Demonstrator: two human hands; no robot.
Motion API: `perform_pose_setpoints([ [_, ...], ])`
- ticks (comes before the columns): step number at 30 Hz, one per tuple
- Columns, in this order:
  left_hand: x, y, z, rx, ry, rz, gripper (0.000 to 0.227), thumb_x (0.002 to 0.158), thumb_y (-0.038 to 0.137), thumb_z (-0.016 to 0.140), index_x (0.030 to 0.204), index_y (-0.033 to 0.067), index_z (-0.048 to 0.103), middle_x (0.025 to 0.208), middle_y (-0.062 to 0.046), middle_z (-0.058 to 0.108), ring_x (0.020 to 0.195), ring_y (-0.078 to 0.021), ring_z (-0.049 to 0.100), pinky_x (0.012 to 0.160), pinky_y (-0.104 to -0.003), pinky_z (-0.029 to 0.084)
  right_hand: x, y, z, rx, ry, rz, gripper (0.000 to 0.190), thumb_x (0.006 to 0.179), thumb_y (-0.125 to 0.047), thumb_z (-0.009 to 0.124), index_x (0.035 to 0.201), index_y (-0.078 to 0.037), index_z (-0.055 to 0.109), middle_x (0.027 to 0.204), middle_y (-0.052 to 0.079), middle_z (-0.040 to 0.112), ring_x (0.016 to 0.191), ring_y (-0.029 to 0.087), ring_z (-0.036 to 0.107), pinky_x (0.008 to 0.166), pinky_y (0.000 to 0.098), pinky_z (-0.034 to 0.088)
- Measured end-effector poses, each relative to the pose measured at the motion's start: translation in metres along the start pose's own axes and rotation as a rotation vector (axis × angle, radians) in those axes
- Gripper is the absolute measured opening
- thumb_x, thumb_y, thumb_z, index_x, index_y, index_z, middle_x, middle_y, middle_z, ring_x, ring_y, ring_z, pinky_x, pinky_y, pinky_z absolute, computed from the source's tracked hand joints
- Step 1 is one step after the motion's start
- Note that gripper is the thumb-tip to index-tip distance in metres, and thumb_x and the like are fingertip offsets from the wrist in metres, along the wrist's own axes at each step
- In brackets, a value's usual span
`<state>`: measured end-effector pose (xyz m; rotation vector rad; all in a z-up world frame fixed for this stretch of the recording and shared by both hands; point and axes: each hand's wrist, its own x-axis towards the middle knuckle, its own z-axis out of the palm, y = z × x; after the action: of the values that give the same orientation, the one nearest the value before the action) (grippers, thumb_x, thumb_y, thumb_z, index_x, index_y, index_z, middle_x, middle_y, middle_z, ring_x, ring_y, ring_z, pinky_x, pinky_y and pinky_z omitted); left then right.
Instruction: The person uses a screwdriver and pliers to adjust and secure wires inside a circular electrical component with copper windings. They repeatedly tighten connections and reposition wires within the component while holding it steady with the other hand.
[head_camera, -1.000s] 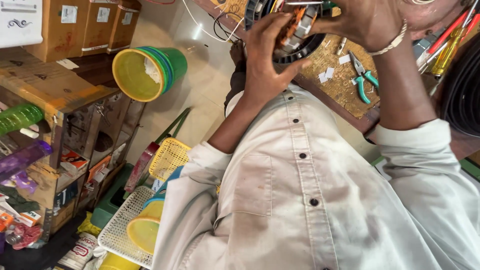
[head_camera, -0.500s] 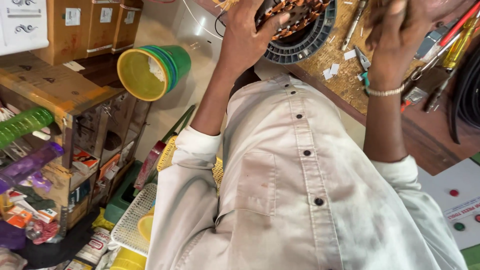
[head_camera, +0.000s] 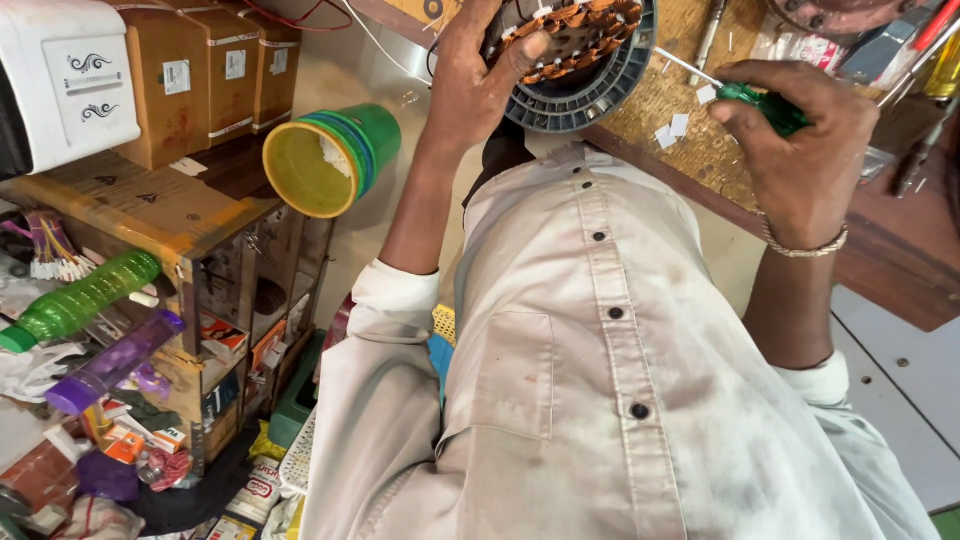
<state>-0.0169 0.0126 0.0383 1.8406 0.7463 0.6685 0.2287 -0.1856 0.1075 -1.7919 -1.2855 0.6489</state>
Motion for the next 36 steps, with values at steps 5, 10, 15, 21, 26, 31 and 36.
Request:
perform_pose_setpoints([
  [5,-0.002,0.007,0.004,-0.047,-0.004,-0.017,0.050,0.107,0.040,0.071,0.139,0.0047,0.060,0.129,-0.013,0.071,0.121,-0.0265,0.070,0.104,-0.037,0.054,0.023,-0.031,-0.013,-0.316,0.043,-0.258,0.025,0.082,-0.007,0.095,0.102,0.000,0.081,0.090,0.018,0.072,0.075,0.026,0.066,0.061,0.0335,0.050],
  [10,0.002,0.016,0.004,0.030,0.046,-0.027,0.040,0.096,0.033,0.084,0.120,0.0045,0.068,0.107,-0.009,0.075,0.097,-0.0225,0.073,0.091,-0.037,0.058,0.042,-0.056,-0.020,-0.476,0.036,-0.446,0.020,0.092,-0.007,0.089,0.108,-0.001,0.079,0.098,0.009,0.074,0.086,0.019,0.069,0.076,0.0287,0.052],
  [15,0.006,0.015,0.008,0.072,0.114,-0.052,0.037,0.094,0.034,0.087,0.112,0.0057,0.071,0.102,-0.007,0.077,0.093,-0.0209,0.075,0.087,-0.036,0.058,0.049,-0.062,-0.024,-0.468,-0.033,-0.507,0.019,0.095,-0.006,0.086,0.110,-0.001,0.076,0.099,0.009,0.073,0.087,0.019,0.069,0.077,0.0281,0.052],
  [21,0.006,0.013,0.009,0.008,0.095,-0.088,0.039,0.093,0.035,0.086,0.113,0.0053,0.071,0.101,-0.007,0.078,0.092,-0.0197,0.076,0.085,-0.036,0.061,0.056,-0.065,-0.028,-0.470,-0.085,-0.524,0.016,0.098,-0.006,0.084,0.109,0.000,0.074,0.099,0.009,0.072,0.086,0.019,0.069,0.076,0.0281,0.052],
  [26,0.010,0.014,0.011,-0.123,0.080,-0.100,0.040,0.093,0.035,0.084,0.116,0.0063,0.071,0.105,-0.008,0.078,0.096,-0.0187,0.078,0.088,-0.034,0.064,0.065,-0.071,-0.029,-0.468,-0.119,-0.541,0.015,0.100,-0.005,0.082,0.108,0.001,0.071,0.098,0.010,0.072,0.085,0.019,0.069,0.075,0.0281,0.052],
  [31,0.007,0.008,0.011,-0.015,0.091,-0.117,0.043,0.092,0.039,0.086,0.115,0.0056,0.071,0.106,-0.009,0.078,0.098,-0.0208,0.078,0.090,-0.036,0.061,0.064,-0.065,-0.026,-0.466,-0.190,-0.545,0.013,0.102,-0.005,0.080,0.107,0.001,0.069,0.098,0.010,0.071,0.084,0.019,0.069,0.073,0.0281,0.052],
  [36,0.006,0.006,0.009,0.042,0.099,-0.060,0.046,0.094,0.041,0.086,0.116,0.0047,0.069,0.109,-0.011,0.075,0.102,-0.0248,0.073,0.093,-0.039,0.057,0.067,-0.057,-0.029,-0.491,-0.267,-0.563,0.013,0.104,-0.004,0.078,0.107,0.002,0.067,0.097,0.011,0.070,0.083,0.020,0.069,0.072,0.0282,0.052],
])
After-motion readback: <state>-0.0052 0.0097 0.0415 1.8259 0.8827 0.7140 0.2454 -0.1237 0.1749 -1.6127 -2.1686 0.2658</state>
